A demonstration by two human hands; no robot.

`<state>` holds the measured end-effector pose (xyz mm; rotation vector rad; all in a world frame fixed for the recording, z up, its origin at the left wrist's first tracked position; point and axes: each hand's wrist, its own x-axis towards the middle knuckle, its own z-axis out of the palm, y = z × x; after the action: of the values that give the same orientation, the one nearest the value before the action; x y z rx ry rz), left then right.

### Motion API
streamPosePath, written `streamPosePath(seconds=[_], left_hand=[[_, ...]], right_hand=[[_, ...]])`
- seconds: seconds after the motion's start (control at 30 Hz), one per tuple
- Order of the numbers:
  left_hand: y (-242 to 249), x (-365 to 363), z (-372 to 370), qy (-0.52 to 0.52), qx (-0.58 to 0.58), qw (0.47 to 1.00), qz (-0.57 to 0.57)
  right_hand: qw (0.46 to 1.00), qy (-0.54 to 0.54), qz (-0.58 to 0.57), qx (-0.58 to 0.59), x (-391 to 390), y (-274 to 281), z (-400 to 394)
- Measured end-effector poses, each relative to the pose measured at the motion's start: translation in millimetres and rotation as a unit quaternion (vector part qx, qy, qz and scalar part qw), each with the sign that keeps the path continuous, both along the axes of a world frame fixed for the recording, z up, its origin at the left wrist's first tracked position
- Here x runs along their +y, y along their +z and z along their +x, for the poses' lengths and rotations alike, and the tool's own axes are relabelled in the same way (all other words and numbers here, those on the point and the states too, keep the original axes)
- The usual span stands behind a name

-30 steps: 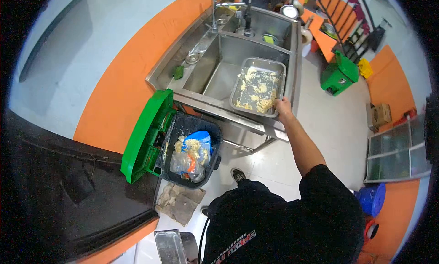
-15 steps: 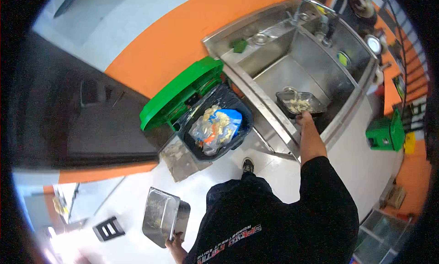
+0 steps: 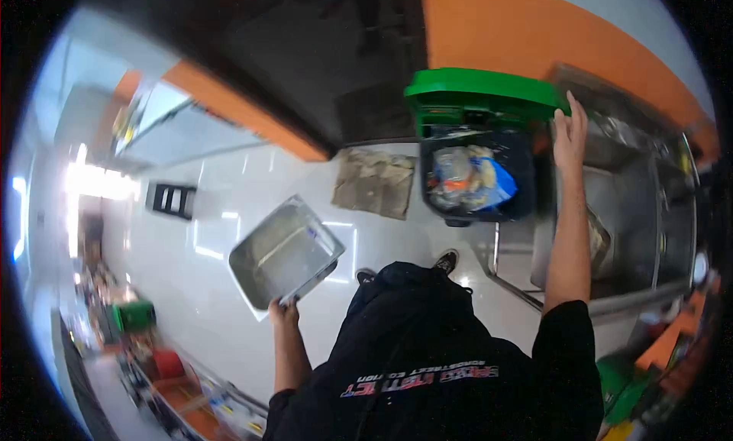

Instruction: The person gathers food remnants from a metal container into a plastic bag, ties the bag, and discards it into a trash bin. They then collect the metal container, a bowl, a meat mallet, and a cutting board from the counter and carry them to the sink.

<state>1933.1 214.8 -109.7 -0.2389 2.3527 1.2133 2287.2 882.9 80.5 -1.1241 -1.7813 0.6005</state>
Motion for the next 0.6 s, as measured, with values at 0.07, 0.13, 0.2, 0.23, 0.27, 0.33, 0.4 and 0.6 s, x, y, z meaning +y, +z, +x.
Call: streamPosePath(seconds=[0.07, 0.13, 0.2, 0.23, 0.27, 0.33, 0.4, 0.6], left_hand=[[-32.3, -8.6, -30.3, 0.401, -0.128, 0.824, 0.379], [3.8, 12.8, -20.2, 0.428, -0.11, 0.803, 0.401], [-6.1, -11.4, -30.7, 0.419, -0.12, 0.803, 0.406], [-28.0, -30.9, -40.1, 0.407, -0.119, 0.796, 0.431], [-36.7, -46.2, -46.9, 0.394, -0.125, 0.786, 0.46], [-38.0, -72.6, -63.2, 0.434, -0.124, 0.732, 0.511], [-35.1, -105.1, -75.7, 0.45, -0.108, 0.702, 0.542], [-48.0, -198.4, -120.3, 0.556, -0.128, 0.647, 0.506]], right_hand=[[0.986, -0.011, 0.118, -0.118, -5.9, -8.6, -43.6], [0.953, -0.039, 0.199, -0.226, -7.0, -23.7, -63.4], [0.877, -0.072, 0.291, -0.375, 6.8, -57.5, -50.5], [0.881, -0.1, 0.32, -0.333, 7.3, -85.5, -40.9], [0.895, -0.114, 0.271, -0.336, -14.6, -89.4, -36.7], [0.91, -0.109, 0.315, -0.247, -0.3, -177.7, 3.5], [0.967, -0.164, 0.121, -0.151, -48.6, -205.9, 4.1], [0.853, -0.176, -0.34, 0.355, -181.5, -220.8, -49.1]])
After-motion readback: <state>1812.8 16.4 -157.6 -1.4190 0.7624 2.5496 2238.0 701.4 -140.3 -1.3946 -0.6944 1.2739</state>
